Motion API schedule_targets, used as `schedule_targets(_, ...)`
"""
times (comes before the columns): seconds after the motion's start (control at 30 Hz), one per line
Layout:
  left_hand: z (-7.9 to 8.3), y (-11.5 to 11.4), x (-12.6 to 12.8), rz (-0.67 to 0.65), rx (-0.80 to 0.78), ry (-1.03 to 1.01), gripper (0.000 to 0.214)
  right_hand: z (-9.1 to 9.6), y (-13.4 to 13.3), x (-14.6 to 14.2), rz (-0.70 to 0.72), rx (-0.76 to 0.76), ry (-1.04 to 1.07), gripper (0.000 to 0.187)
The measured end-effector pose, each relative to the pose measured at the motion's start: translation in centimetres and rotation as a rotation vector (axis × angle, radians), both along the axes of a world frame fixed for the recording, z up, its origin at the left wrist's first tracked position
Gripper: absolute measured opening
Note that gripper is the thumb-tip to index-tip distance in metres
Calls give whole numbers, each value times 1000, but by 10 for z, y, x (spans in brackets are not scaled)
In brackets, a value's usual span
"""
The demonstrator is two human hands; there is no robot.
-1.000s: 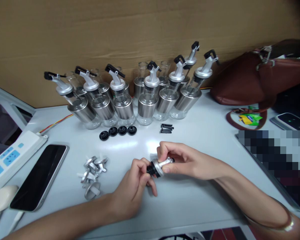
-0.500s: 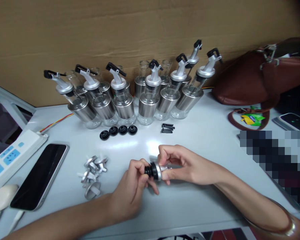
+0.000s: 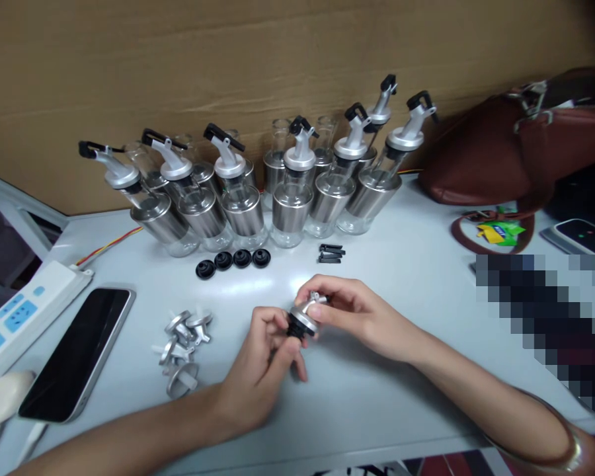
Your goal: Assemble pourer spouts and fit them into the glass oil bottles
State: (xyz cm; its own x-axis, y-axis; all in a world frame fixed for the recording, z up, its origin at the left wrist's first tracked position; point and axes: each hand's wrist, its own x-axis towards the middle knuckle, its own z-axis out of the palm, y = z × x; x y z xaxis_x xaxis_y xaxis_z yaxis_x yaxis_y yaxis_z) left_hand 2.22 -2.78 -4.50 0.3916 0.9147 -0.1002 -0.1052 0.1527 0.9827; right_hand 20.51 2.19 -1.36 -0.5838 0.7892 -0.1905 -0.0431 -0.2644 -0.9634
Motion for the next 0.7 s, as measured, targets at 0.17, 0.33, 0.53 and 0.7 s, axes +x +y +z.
schedule_targets(0.17,4,0,-3,45,-97,-118,31,-2,0,-2,-111,182,-212,25)
schedule_targets(0.33,6,3,0,63,-146,-109,29,1,-2,1,-110,234,-401,38)
schedule_targets(0.53,7,6,2,84,-161,-101,26,4,-5,0,-128,359,-510,38)
schedule_targets(0.7,7,6,3,77,-137,-92,26,7,-8,-4,-30,263,-415,42)
